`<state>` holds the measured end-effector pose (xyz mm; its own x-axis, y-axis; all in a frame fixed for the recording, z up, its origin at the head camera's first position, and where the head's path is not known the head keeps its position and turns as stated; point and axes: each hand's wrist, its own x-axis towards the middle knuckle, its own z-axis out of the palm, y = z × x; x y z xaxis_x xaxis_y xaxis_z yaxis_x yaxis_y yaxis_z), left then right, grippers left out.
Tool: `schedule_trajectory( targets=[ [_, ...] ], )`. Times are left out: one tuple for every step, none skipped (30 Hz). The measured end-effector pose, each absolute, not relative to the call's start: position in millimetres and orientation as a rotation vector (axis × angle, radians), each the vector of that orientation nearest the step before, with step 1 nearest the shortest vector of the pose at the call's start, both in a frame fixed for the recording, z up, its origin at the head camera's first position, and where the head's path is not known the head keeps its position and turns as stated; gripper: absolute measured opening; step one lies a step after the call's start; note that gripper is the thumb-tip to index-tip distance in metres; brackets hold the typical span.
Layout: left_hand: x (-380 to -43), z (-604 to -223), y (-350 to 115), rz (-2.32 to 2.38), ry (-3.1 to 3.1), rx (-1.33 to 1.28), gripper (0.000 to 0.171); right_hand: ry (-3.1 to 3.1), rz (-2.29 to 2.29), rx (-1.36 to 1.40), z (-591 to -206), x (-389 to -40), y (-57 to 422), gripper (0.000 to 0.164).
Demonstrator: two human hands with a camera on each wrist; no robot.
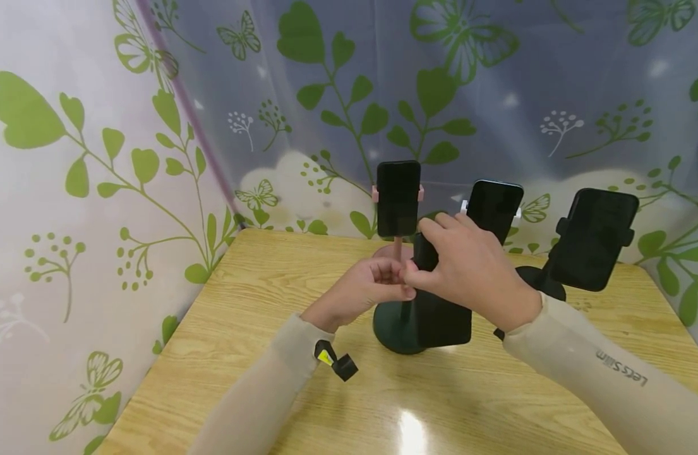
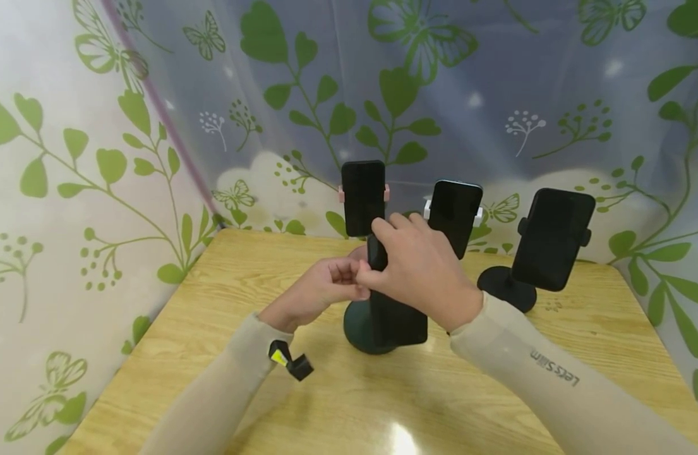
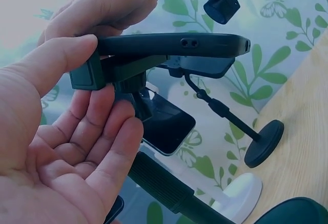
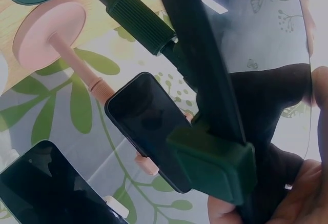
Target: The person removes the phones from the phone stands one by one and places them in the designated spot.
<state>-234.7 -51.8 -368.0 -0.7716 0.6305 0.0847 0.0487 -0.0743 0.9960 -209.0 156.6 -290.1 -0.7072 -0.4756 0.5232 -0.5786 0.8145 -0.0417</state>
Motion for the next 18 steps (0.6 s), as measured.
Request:
schedule_trajectory(
  targets=[
    [-234.6,-368.4,-52.1,1.911,1.794,0.718,0.012,-2.494,0.28,0.778,-289.9,-208.9,156.3,0.027],
    [-234.6,-368.6,-52.5,1.924,1.803,0.7,0.01,-2.493,0.284,0.777,-289.7,-208.7,155.9,0.027],
    [-235.0,-369.4,-53.2,1.937,1.817,0.683,0.008,-2.491,0.289,0.777,-289.6,-208.4,155.3,0.028],
    [-235.1,-369.5,-54.1,1.949,1.832,0.662,0.006,-2.488,0.292,0.778,-289.7,-208.2,154.8,0.028],
    [-235.4,-369.8,-55.2,1.963,1.85,0.64,0.005,-2.485,0.297,0.777,-289.8,-207.9,154.5,0.028],
    [-235.8,-369.3,-56.7,1.975,1.876,0.62,0.005,-2.482,0.303,0.776,-289.9,-207.6,154.3,0.028],
    [-236.1,-368.4,-58.5,1.983,1.914,0.612,0.006,-2.478,0.304,0.774,-289.9,-207.6,154.1,0.027],
    [-236.1,-366.5,-60.3,1.983,1.951,0.615,0.008,-2.477,0.307,0.772,-289.7,-207.9,154.1,0.027],
    [-235.9,-364.1,-62.1,1.975,1.977,0.629,0.009,-2.476,0.308,0.769,-289.6,-208.2,154.4,0.027],
    [-235.8,-361.1,-63.1,1.965,1.988,0.652,0.008,-2.477,0.308,0.766,-289.4,-208.7,154.8,0.026],
    [-235.5,-358.3,-63.5,1.947,2.006,0.687,0.009,-2.477,0.306,0.764,-289.2,-209.4,155.6,0.026],
    [-235.5,-355.4,-62.9,1.919,2.026,0.725,0.012,-2.479,0.305,0.763,-289.0,-210.2,156.2,0.026],
    [-235.3,-353.2,-61.7,1.892,2.037,0.768,0.016,-2.483,0.303,0.762,-288.8,-210.9,156.6,0.025],
    [-235.4,-352.1,-60.1,1.868,2.035,0.802,0.02,-2.485,0.302,0.765,-288.9,-211.3,157.0,0.025],
    [-235.6,-351.7,-58.5,1.845,2.038,0.83,0.025,-2.487,0.299,0.767,-288.8,-211.3,157.1,0.025],
    [-235.7,-351.6,-57.0,1.825,2.05,0.848,0.027,-2.49,0.299,0.77,-289.0,-211.1,157.0,0.025],
    [-235.6,-352.0,-56.2,1.805,2.071,0.86,0.028,-2.493,0.299,0.772,-289.1,-211.0,156.7,0.024],
    [-235.8,-353.1,-55.7,1.795,2.085,0.864,0.028,-2.496,0.304,0.774,-289.1,-210.6,156.3,0.024]
  ],
)
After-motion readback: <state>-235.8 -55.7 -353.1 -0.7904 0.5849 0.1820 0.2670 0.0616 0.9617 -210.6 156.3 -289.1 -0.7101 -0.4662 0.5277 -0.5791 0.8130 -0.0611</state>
